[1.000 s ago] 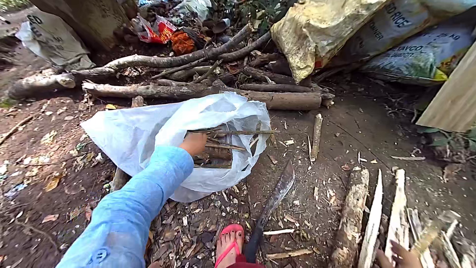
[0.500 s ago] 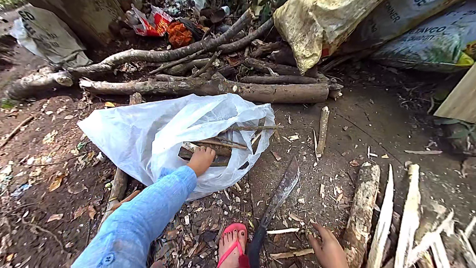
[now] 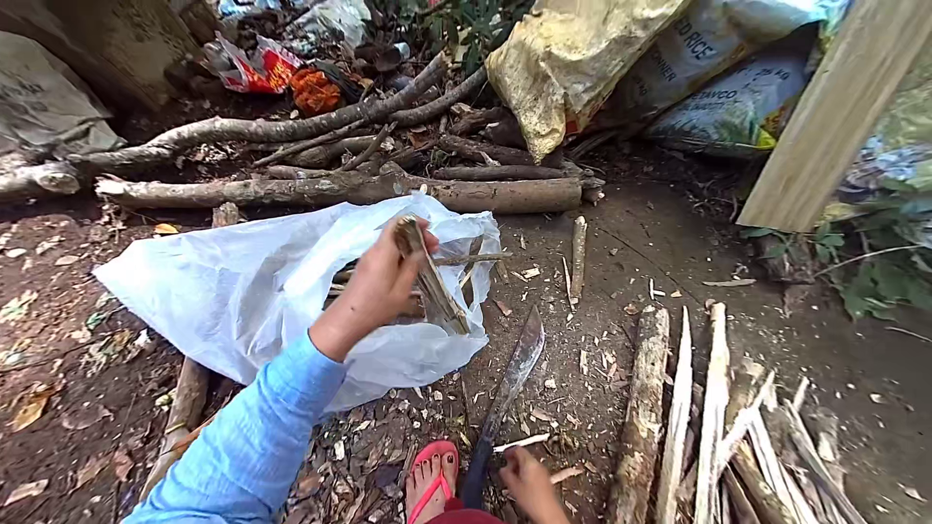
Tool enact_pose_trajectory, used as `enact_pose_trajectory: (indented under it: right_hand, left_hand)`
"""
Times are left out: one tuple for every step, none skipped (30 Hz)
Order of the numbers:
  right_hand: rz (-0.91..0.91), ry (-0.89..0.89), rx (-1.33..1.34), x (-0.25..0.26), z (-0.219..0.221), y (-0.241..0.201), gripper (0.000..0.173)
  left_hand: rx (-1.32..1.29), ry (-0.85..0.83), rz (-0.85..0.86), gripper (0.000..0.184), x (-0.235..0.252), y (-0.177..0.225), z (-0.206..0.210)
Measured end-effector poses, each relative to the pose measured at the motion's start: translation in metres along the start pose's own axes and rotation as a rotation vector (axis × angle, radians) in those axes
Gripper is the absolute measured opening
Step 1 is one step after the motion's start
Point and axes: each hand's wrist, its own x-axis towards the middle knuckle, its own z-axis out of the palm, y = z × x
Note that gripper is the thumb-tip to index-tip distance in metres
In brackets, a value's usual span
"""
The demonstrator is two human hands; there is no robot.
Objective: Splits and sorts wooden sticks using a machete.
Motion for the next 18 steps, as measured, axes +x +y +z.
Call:
enact_pose_trajectory:
  right_hand:
    - [0.018, -0.045, -0.011, 0.000, 0.012, -0.006, 0.039]
    - [0.039, -0.082, -0.016, -0.001, 0.021, -0.011, 0.040]
    - [0.059, -0.112, -0.019, -0.002, 0.029, -0.015, 0.041]
    - [0.074, -0.129, -0.023, -0.002, 0.035, -0.018, 0.042]
    - [0.087, -0.137, -0.027, -0.002, 0.040, -0.019, 0.043]
    - [0.100, -0.133, -0.029, -0.001, 0.043, -0.020, 0.044]
    - [0.120, -0.121, -0.031, 0.000, 0.045, -0.021, 0.046]
    - [0.142, -0.099, -0.032, 0.002, 0.048, -0.023, 0.050]
    - [0.166, -0.074, -0.040, 0.004, 0.051, -0.024, 0.056]
    - [0.190, -0.060, -0.065, 0.007, 0.054, -0.027, 0.064]
    - [0.208, -0.052, -0.097, 0.009, 0.056, -0.030, 0.071]
    - [0.223, -0.048, -0.134, 0.012, 0.059, -0.033, 0.077]
    - [0.236, -0.047, -0.175, 0.015, 0.062, -0.036, 0.083]
    - [0.248, -0.042, -0.212, 0.017, 0.065, -0.038, 0.087]
    - [0.259, -0.035, -0.242, 0.019, 0.069, -0.038, 0.090]
    - [0.269, -0.032, -0.259, 0.021, 0.072, -0.038, 0.093]
    - [0.278, -0.028, -0.268, 0.023, 0.075, -0.037, 0.095]
    - [0.283, -0.027, -0.269, 0.024, 0.076, -0.036, 0.095]
  left_hand:
    - [-0.057, 0.041, 0.002, 0.037, 0.007, -0.003, 0.000]
    - [-0.106, 0.073, -0.015, 0.036, 0.013, -0.004, 0.002]
    - [-0.138, 0.093, -0.036, 0.035, 0.016, -0.004, 0.004]
    - [-0.150, 0.105, -0.045, 0.035, 0.018, -0.003, 0.005]
    - [-0.148, 0.109, -0.045, 0.035, 0.019, -0.001, 0.005]
    - [-0.145, 0.115, -0.037, 0.036, 0.020, 0.001, 0.005]
    - [-0.148, 0.133, -0.023, 0.036, 0.022, 0.003, 0.006]
    - [-0.169, 0.162, -0.009, 0.036, 0.024, 0.004, 0.007]
    - [-0.202, 0.195, 0.002, 0.036, 0.027, 0.005, 0.009]
    - [-0.238, 0.228, 0.006, 0.034, 0.031, 0.004, 0.013]
    - [-0.279, 0.248, -0.005, 0.034, 0.034, 0.003, 0.018]
    - [-0.309, 0.257, -0.024, 0.035, 0.038, 0.003, 0.024]
    - [-0.329, 0.256, -0.045, 0.036, 0.041, 0.003, 0.032]
    - [-0.343, 0.244, -0.069, 0.037, 0.044, 0.003, 0.040]
    - [-0.345, 0.228, -0.090, 0.037, 0.046, 0.004, 0.050]
    - [-0.343, 0.210, -0.105, 0.038, 0.048, 0.006, 0.059]
    - [-0.340, 0.201, -0.118, 0.038, 0.050, 0.006, 0.069]
    - [-0.343, 0.202, -0.131, 0.037, 0.052, 0.006, 0.080]
